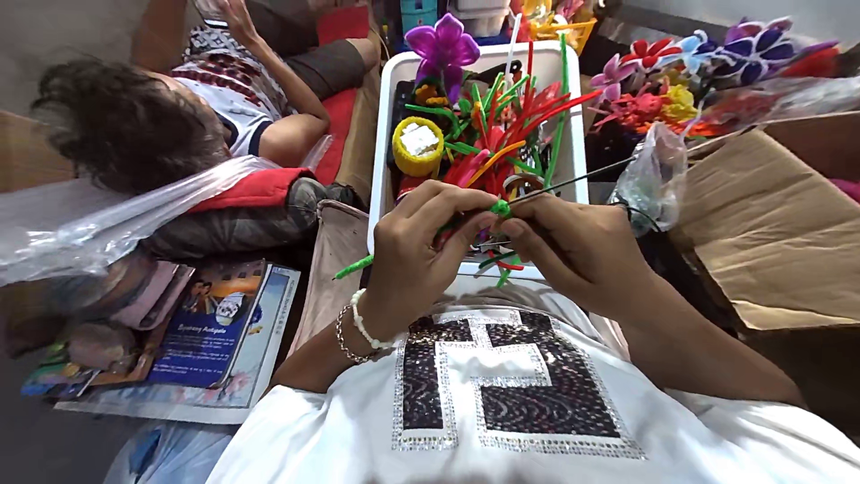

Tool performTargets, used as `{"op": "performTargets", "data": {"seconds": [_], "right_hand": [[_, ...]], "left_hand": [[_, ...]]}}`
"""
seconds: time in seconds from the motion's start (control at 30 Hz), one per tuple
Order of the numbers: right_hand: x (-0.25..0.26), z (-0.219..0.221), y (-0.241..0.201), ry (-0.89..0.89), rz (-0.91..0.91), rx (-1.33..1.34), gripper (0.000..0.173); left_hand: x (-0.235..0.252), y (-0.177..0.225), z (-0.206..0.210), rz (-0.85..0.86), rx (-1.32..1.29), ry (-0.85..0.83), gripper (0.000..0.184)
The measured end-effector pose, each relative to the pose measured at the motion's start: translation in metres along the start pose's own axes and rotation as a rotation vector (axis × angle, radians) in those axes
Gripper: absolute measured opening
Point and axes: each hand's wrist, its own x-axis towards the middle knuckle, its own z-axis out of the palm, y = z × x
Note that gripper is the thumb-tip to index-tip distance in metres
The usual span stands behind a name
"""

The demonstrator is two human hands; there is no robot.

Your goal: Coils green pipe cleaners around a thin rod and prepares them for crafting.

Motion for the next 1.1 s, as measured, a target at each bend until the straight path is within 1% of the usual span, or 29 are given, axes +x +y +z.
{"op": "performTargets", "data": {"seconds": [0.33,0.43,0.5,0.57,0.73,0.87,0.97,1.1], "right_hand": [[-0.002,0.002,0.001,0.003,-0.055,-0.022,0.03],[-0.002,0.001,0.001,0.015,-0.081,-0.046,0.029],[-0.002,0.0,0.001,0.034,-0.106,-0.091,0.029],[-0.002,-0.002,0.0,0.046,-0.109,-0.14,0.028],[0.001,-0.012,-0.011,-0.026,-0.108,-0.299,0.022],[0.003,-0.034,-0.022,-0.055,-0.159,-0.41,0.021],[0.008,-0.05,-0.031,-0.109,-0.202,-0.474,0.018],[0.024,-0.066,-0.03,-0.208,-0.231,-0.429,0.02]], "left_hand": [[0.0,0.0,0.0,-0.054,-0.082,-0.052,0.013],[0.001,0.0,-0.002,-0.095,-0.148,-0.11,0.023],[0.001,0.001,-0.004,-0.134,-0.194,-0.145,0.019],[0.001,0.001,-0.005,-0.14,-0.195,-0.139,0.015],[0.0,-0.001,-0.005,-0.071,0.029,-0.061,0.015],[0.0,-0.003,-0.005,-0.026,0.206,-0.096,0.021],[-0.001,-0.002,-0.004,0.015,0.263,-0.138,0.022],[-0.002,-0.001,-0.005,0.041,0.252,-0.136,0.012]]}}
